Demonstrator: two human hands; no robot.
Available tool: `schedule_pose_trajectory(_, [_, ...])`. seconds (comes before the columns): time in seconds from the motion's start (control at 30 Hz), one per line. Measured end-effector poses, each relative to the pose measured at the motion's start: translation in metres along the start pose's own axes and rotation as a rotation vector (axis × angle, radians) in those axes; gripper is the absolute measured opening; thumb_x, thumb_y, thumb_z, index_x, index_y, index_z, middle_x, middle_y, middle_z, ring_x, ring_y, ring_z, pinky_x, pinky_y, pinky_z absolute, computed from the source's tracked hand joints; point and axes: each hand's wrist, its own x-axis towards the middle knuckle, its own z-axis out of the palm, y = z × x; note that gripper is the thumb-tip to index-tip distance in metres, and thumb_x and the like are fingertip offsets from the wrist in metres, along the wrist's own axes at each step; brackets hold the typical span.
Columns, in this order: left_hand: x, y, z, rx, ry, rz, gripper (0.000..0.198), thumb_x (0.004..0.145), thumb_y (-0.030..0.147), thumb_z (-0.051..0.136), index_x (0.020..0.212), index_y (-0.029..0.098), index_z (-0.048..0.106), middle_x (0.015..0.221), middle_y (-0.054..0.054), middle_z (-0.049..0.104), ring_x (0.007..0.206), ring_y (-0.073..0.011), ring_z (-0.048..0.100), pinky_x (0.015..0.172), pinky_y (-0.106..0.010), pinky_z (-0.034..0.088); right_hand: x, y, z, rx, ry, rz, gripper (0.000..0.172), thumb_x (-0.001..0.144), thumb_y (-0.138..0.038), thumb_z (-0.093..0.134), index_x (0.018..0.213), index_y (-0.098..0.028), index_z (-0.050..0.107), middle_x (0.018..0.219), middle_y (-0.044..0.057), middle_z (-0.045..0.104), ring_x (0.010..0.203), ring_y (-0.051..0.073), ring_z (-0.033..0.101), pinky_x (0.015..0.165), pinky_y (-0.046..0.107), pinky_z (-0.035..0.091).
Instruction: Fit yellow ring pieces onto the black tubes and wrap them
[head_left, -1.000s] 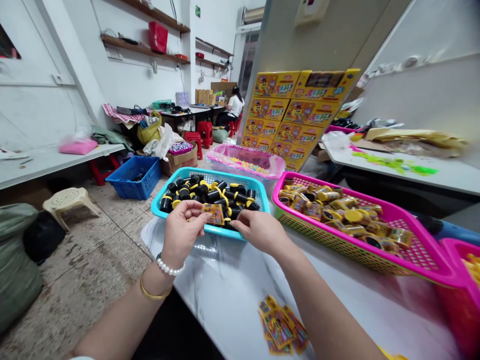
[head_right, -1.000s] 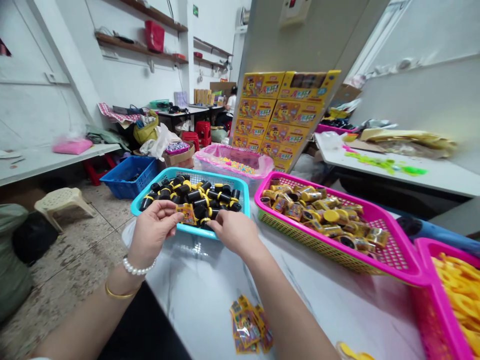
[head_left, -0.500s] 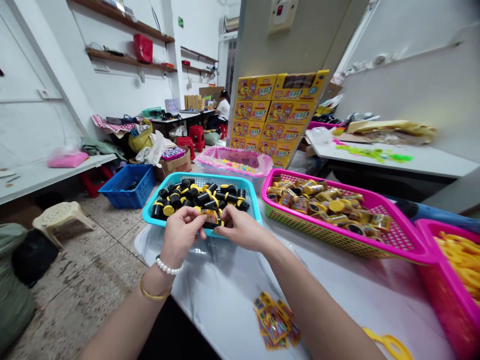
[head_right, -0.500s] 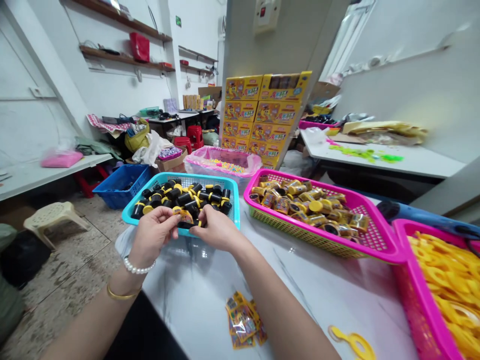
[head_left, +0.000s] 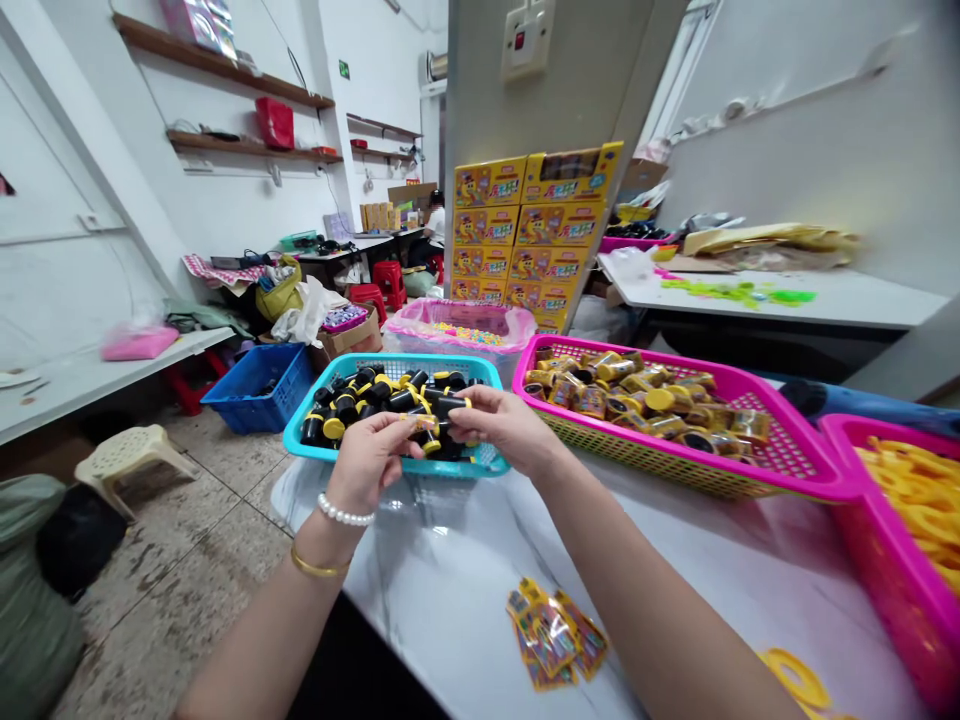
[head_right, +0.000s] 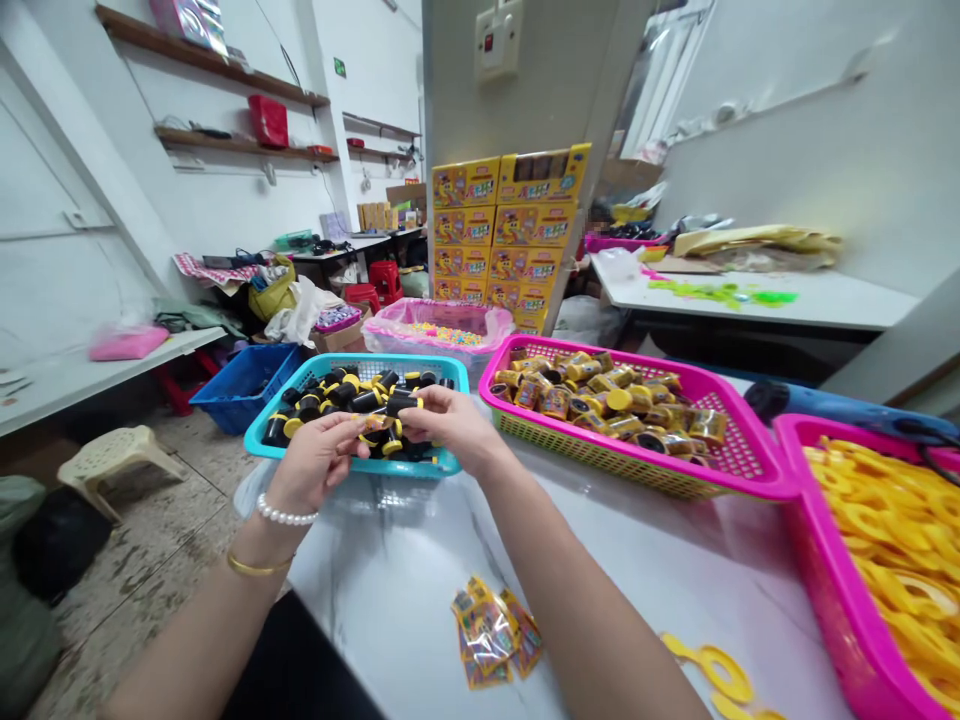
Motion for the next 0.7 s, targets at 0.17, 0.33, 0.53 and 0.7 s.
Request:
schedule_pose_trajectory(0.17, [0.007, 0.006, 0.006, -0.135, -0.045, -0.076, 0.021, 0.067, 0.02, 0.079, 0.075, 0.011, 0.062, 0.046, 0.007, 0.048, 0.034, -0.0014, 0.037, 0.028, -0.01, 0.013, -0.011, -0.018, -0.009, 0.189, -0.036, -0.054, 0.049, 0.055, -0.041, 0.085, 0.095, -0.021, 0.065, 0.084, 0.0, 0.068, 0.068, 0.012, 0.062, 0.074, 0.03, 0.051])
schedule_pose_trajectory(0.33, [0.006, 0.012, 0.014, -0.252, -0.137, -0.179, 0.009, 0.079, 0.017, 0.067, 0.077, 0.012, 0.06, 0.044, 0.011, 0.037, 0.031, 0.0006, 0.023, 0.027, -0.009, 0.012, -0.016, -0.021, -0.006, 0.038, -0.041, -0.119, 0.033, 0.063, -0.035, 0.082, 0.086, -0.017, 0.067, 0.078, -0.001, 0.066, 0.071, 0.013, 0.058, 0.068, 0.026, 0.044])
schedule_pose_trajectory(0.53, [0.007, 0.012, 0.018, -0.345, -0.211, -0.248, 0.006, 0.083, 0.014, 0.058, 0.078, 0.011, 0.059, 0.049, 0.009, 0.041, 0.031, 0.0001, 0.024, 0.025, -0.009, 0.015, -0.018, -0.026, 0.002, 0.001, 0.041, -0.095, 0.032, 0.062, -0.038, 0.075, 0.077, -0.019, 0.055, 0.074, -0.002, 0.061, 0.069, 0.014, 0.057, 0.068, 0.028, 0.045])
schedule_pose_trajectory(0.7, [0.009, 0.006, 0.02, -0.391, -0.257, -0.254, 0.005, 0.083, 0.012, 0.06, 0.078, 0.011, 0.059, 0.055, 0.007, 0.046, 0.031, 0.0013, 0.027, 0.024, -0.009, 0.016, -0.024, -0.032, 0.01, -0.123, 0.107, -0.16, 0.03, 0.062, -0.035, 0.07, 0.076, -0.022, 0.047, 0.07, -0.003, 0.058, 0.064, 0.014, 0.054, 0.061, 0.027, 0.044])
